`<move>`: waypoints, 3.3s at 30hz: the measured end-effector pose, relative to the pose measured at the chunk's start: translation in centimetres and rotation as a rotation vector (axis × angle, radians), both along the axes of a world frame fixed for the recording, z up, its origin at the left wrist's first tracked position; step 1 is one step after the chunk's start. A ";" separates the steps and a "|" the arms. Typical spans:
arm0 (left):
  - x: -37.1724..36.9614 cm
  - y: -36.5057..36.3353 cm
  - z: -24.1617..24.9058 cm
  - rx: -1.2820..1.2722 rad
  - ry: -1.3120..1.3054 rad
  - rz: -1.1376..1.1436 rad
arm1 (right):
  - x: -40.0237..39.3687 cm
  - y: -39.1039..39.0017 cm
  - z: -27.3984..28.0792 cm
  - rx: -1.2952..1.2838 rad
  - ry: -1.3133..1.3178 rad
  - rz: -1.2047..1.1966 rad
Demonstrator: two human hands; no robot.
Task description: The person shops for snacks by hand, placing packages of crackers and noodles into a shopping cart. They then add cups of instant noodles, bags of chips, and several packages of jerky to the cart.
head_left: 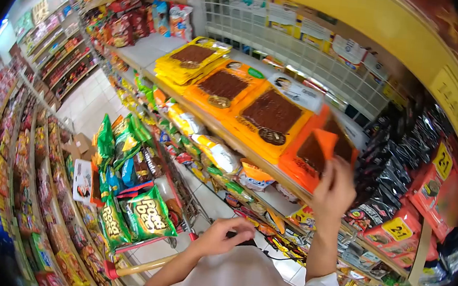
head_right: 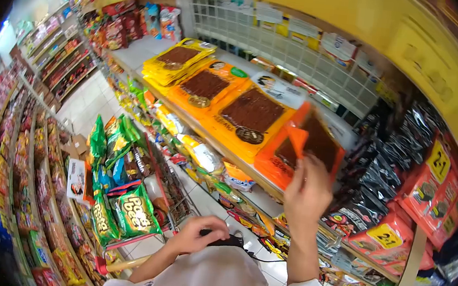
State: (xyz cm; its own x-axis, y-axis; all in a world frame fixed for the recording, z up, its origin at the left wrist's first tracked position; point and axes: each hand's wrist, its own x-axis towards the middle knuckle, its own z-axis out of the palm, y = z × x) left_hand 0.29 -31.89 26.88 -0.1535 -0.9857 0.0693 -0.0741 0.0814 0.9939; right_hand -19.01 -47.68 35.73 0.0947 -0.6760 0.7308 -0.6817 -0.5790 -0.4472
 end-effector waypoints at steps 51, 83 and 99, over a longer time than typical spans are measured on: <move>31.3 -3.8 -9.5 0.297 -1.979 -0.123 | 39.4 4.1 -19.7 0.757 -0.292 0.535; 36.2 -0.8 -8.3 0.165 -1.160 0.155 | 42.5 6.5 -27.9 0.796 0.141 0.746; 34.5 -0.3 -9.9 0.150 -1.405 0.323 | 39.7 7.1 -25.8 0.966 0.323 0.679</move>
